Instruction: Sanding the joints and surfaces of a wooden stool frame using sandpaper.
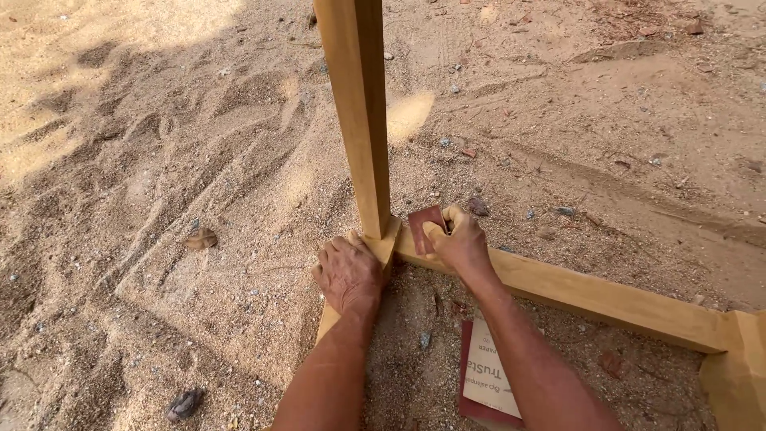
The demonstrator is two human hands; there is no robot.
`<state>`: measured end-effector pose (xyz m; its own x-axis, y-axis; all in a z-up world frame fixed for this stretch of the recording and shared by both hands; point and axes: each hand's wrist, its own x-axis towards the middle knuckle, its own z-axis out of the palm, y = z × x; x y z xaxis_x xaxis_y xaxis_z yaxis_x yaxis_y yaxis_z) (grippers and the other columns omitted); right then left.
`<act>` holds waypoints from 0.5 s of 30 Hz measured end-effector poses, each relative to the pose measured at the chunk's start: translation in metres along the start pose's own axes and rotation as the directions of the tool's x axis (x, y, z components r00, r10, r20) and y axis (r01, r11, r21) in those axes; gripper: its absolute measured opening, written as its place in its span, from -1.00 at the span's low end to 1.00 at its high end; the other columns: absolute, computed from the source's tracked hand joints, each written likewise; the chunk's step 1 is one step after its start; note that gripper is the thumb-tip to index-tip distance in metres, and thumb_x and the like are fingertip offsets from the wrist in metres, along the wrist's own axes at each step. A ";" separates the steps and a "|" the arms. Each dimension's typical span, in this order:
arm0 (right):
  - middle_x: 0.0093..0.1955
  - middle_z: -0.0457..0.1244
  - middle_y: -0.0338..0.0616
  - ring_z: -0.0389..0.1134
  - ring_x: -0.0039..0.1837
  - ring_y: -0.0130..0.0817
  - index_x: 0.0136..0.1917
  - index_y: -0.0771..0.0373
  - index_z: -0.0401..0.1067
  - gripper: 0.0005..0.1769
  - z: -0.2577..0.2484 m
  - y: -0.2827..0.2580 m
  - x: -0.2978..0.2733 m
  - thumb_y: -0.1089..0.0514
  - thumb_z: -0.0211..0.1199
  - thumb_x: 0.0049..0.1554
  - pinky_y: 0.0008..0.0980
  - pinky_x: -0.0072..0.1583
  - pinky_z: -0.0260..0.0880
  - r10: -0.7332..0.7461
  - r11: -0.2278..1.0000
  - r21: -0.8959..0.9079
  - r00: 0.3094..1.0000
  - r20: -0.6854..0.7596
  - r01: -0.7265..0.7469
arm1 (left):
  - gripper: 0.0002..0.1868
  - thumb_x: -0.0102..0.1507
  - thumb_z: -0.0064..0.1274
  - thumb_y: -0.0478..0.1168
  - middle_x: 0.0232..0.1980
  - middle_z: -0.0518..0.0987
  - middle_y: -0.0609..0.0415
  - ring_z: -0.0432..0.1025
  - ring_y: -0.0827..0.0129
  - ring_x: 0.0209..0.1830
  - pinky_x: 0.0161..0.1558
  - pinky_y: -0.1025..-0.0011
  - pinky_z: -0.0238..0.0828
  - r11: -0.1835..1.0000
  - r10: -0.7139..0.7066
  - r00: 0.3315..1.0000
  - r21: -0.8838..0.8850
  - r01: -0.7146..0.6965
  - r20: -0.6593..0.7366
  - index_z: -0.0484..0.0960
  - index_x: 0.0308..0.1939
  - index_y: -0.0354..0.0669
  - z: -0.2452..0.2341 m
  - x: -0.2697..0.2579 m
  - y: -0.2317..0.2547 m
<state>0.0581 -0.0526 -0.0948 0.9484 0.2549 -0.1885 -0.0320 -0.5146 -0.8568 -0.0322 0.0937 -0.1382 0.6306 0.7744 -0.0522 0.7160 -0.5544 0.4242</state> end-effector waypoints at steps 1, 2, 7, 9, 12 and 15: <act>-0.16 0.38 -0.15 0.45 -0.24 -0.44 0.05 0.18 0.40 -0.81 0.006 0.004 0.005 0.10 0.23 0.19 -0.33 -0.20 0.61 0.005 1.000 -0.002 1.000 -0.004 -0.005 | -0.43 0.49 -0.60 0.18 -0.18 0.44 0.04 0.30 0.28 -0.10 0.08 0.22 0.19 1.000 0.003 1.000 -0.001 -0.003 0.006 0.51 -0.04 -0.04 0.004 0.001 -0.002; -0.14 0.39 -0.18 0.44 -0.22 -0.45 0.09 0.15 0.42 -0.79 0.011 0.008 0.013 0.10 0.24 0.18 -0.36 -0.19 0.56 -0.108 0.992 -0.066 0.992 -0.066 0.104 | -0.43 0.49 -0.60 0.17 -0.19 0.44 0.04 0.30 0.30 -0.12 0.08 0.22 0.19 1.000 0.000 1.000 -0.019 0.000 -0.006 0.51 -0.05 -0.05 0.008 0.003 -0.002; -0.11 0.40 -0.13 0.41 -0.20 -0.33 0.09 0.21 0.47 -0.80 0.013 0.017 0.039 0.11 0.28 0.22 -0.33 -0.14 0.47 -0.413 0.862 -0.365 0.905 -0.106 0.351 | -0.46 0.47 -0.55 0.14 -0.19 0.44 0.05 0.29 0.33 -0.14 0.06 0.22 0.18 0.999 -0.012 0.997 -0.044 0.009 -0.080 0.52 -0.07 -0.07 0.010 0.004 -0.002; 0.02 0.43 -0.13 0.44 -0.13 -0.48 0.07 0.15 0.51 -0.88 0.013 0.032 0.055 0.16 0.23 0.27 -0.40 -0.09 0.52 -0.757 0.603 -0.407 0.653 -0.023 0.686 | -0.47 0.50 -0.56 0.14 -0.18 0.44 0.05 0.31 0.31 -0.14 0.07 0.24 0.21 0.999 -0.023 1.000 -0.025 0.022 -0.020 0.51 -0.05 -0.04 0.005 0.001 -0.002; -0.15 0.46 -0.24 0.40 -0.27 -0.42 0.15 -0.11 0.54 -0.86 0.012 0.004 0.014 -0.02 0.20 0.36 -0.31 -0.11 0.47 -0.607 0.435 -0.643 0.733 0.309 0.631 | -0.47 0.51 -0.59 0.12 -0.18 0.42 0.04 0.31 0.30 -0.14 0.05 0.22 0.21 0.999 -0.019 0.999 -0.033 0.018 -0.032 0.50 -0.05 -0.06 0.009 0.004 -0.003; 0.06 0.46 -0.23 0.40 -0.15 -0.58 0.11 -0.01 0.58 -0.78 0.025 0.047 0.035 0.22 0.22 0.24 -0.40 -0.10 0.52 -0.874 0.195 -0.620 0.421 0.241 0.760 | -0.47 0.50 -0.59 0.11 -0.19 0.42 0.06 0.30 0.31 -0.14 0.06 0.21 0.20 0.999 -0.013 0.999 -0.045 0.011 -0.049 0.51 -0.08 -0.05 0.009 0.002 -0.002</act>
<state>0.0821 -0.0473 -0.1531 0.3512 0.7547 0.5542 0.9101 -0.4141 -0.0128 -0.0297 0.0937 -0.1474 0.6060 0.7954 -0.0133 0.7085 -0.5320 0.4636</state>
